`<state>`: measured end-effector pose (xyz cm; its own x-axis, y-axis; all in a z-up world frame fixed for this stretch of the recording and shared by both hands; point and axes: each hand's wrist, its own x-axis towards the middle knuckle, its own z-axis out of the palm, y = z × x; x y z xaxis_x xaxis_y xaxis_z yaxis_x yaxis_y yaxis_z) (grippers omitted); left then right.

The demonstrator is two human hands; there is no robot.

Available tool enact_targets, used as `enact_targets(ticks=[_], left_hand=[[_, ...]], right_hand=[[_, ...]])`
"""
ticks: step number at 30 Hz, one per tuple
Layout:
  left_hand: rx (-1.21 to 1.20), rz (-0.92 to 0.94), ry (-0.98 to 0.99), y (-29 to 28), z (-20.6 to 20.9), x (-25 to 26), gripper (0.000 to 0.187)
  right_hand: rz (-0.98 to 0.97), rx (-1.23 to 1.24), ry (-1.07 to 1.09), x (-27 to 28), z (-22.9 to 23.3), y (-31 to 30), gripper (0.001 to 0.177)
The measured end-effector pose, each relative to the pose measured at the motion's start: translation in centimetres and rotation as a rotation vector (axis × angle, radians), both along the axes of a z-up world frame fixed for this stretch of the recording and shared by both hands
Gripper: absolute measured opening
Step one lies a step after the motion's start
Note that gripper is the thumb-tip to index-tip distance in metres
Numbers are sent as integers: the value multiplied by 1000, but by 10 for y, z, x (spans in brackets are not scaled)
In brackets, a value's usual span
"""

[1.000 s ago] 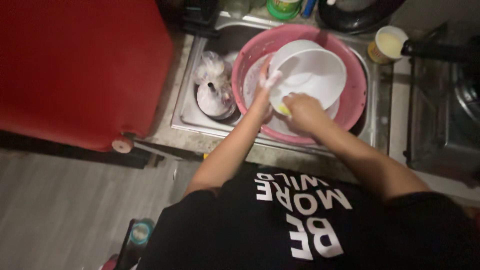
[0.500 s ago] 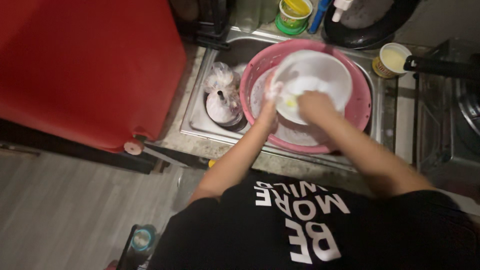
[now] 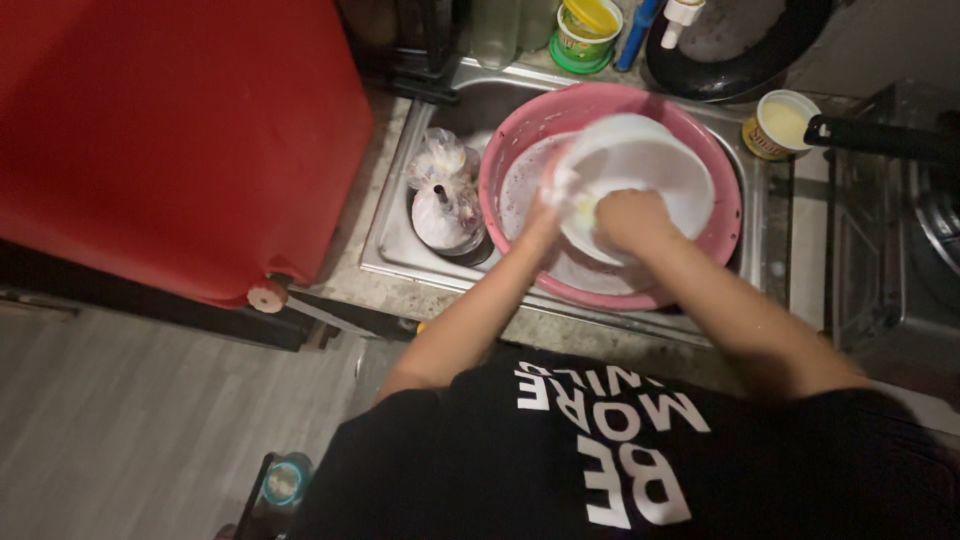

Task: The person washes a white plastic cooker inner pot in a pink basin of soapy water at a kitchen sink. They scrub the pot inside and out with a sponge, rinse it under the tap, and continue scrubbing and rinsing it in the basin.

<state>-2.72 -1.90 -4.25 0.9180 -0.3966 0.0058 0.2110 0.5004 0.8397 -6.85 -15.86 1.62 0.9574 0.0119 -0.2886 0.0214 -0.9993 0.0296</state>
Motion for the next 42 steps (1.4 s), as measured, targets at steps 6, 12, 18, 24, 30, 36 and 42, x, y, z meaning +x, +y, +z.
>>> enact_targets(ticks=[6,12,18,24,30,36,42], left_hand=[[-236,34,-19,1,-5,3,63],[-266,-30,274,3,-3,12,68],[-262,-96,213,-3,-11,6,72],[-211,-19,238,2,-15,14,70],[-81,33,-75,3,3,9,69],[-48,-38,16,-2,2,6,81],[-148,-130,239,-18,-15,7,78]], right_hand=[[-19,482,-282,33,-16,10,33],[124,836,-387,-8,-14,7,35],[50,129,3,-7,2,-14,26],[135,868,-514,-8,16,36,29],[124,267,-209,-68,70,26,35],[-164,837,-448,-43,64,50,24],[-225,1257,-781,23,7,45,30]])
